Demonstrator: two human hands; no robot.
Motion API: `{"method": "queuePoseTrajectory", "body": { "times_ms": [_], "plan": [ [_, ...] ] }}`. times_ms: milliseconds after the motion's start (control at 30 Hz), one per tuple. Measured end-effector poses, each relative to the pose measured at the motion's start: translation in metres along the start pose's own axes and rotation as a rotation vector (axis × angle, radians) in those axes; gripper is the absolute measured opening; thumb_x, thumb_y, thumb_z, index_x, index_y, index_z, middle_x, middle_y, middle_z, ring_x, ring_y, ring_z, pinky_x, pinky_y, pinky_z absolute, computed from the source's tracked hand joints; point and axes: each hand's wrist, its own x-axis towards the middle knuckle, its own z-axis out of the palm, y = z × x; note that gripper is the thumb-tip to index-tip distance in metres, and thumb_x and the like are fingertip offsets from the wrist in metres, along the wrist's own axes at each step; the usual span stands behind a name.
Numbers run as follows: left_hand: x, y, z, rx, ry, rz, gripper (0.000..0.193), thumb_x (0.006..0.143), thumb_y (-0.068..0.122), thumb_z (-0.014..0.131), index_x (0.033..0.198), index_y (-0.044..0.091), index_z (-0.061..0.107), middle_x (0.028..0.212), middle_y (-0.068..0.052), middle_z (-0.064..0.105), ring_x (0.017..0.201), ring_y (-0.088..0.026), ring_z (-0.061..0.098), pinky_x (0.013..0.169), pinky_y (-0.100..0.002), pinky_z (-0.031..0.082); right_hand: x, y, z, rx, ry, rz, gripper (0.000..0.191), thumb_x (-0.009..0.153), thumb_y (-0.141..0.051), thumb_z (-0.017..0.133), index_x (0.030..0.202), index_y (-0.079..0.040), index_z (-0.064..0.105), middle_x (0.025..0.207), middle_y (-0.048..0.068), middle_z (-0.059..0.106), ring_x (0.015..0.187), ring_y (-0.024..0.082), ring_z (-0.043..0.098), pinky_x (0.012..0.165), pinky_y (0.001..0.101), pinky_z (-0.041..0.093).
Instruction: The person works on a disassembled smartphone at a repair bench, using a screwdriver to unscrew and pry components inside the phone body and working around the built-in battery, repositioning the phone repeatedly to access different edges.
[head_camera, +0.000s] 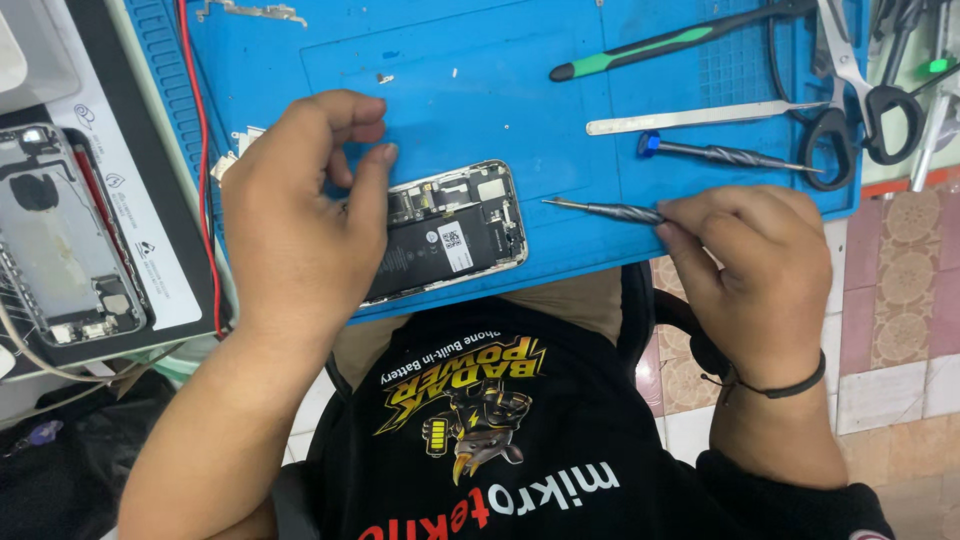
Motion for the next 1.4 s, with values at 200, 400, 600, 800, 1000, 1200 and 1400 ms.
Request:
{"method": "queuePoseTrajectory", "body": {
  "times_ms": [200,400,600,800,1000,1200,1400],
  "plan": [
    [-0.021,-0.002,-0.014,0.036,0.155,-0.034,0.021,0.099,-0.004,0.080,0.115,0.002,0.067,0.106,-0.010,0.073,0.079,-0.017,0.063,0.075,-0.030,0.051,0.016,0.009,-0.016,-0.157,-0.068,-0.038,0.016,0.099,0.001,0.085,0.109,-0.004,0.073,0.105,0.013,0.071,0.092,0.029,0.067,0.081,0.0360,0.052],
    [-0.050,0.014,-0.027,0.065,0.123,-0.017,0.027,0.092,0.005,0.088,0.108,0.004,0.067,0.106,-0.009,0.070,0.094,-0.027,0.065,0.085,-0.036,0.051,0.048,0.032,-0.023,-0.358,-0.254,-0.296,0.023,0.088,-0.001,0.084,0.106,-0.002,0.071,0.096,0.012,0.071,0.083,0.029,0.069,0.075,0.0374,0.053],
    [-0.071,0.028,-0.010,-0.074,-0.145,0.162,0.044,0.083,0.022,0.088,0.120,0.007,0.069,0.128,-0.015,0.060,0.116,-0.038,0.054,0.100,-0.048,0.047,0.052,0.022,-0.025,-0.366,-0.223,-0.331,0.024,0.090,0.006,0.079,0.110,0.004,0.066,0.092,0.016,0.071,0.078,0.028,0.069,0.071,0.0362,0.055],
    [-0.074,0.028,0.006,-0.011,-0.251,0.103,0.067,0.078,0.030,0.084,0.136,0.006,0.060,0.134,-0.020,0.050,0.124,-0.041,0.047,0.105,-0.056,0.041,0.031,-0.011,-0.026,0.103,-0.114,-0.047,0.027,0.115,0.006,0.066,0.136,0.006,0.048,0.110,0.020,0.065,0.101,0.026,0.071,0.091,0.0329,0.060],
    [-0.080,0.022,0.008,-0.007,-0.242,0.078,0.081,0.077,0.032,0.083,0.143,-0.003,0.052,0.136,-0.022,0.048,0.124,-0.041,0.046,0.109,-0.057,0.038,0.030,-0.051,0.024,0.394,0.002,-0.100,0.056,0.117,0.014,0.058,0.150,-0.013,0.021,0.124,0.024,0.048,0.104,0.032,0.070,0.095,0.0356,0.060],
    [-0.082,0.015,0.009,-0.030,-0.194,0.060,0.081,0.078,0.033,0.082,0.142,-0.006,0.051,0.139,-0.021,0.048,0.127,-0.039,0.046,0.111,-0.055,0.038,0.033,-0.073,0.072,0.476,0.149,-0.160,0.090,0.109,0.016,0.061,0.162,-0.029,0.004,0.127,0.021,0.050,0.095,0.026,0.072,0.089,0.0342,0.063],
    [-0.083,0.014,0.010,-0.017,-0.197,0.069,0.082,0.077,0.033,0.082,0.142,-0.006,0.051,0.140,-0.021,0.048,0.127,-0.038,0.046,0.111,-0.055,0.038,0.028,-0.073,0.080,0.507,0.195,-0.147,0.087,0.111,0.016,0.064,0.160,-0.029,0.007,0.129,0.020,0.051,0.097,0.027,0.071,0.091,0.0351,0.065]
  ]
}}
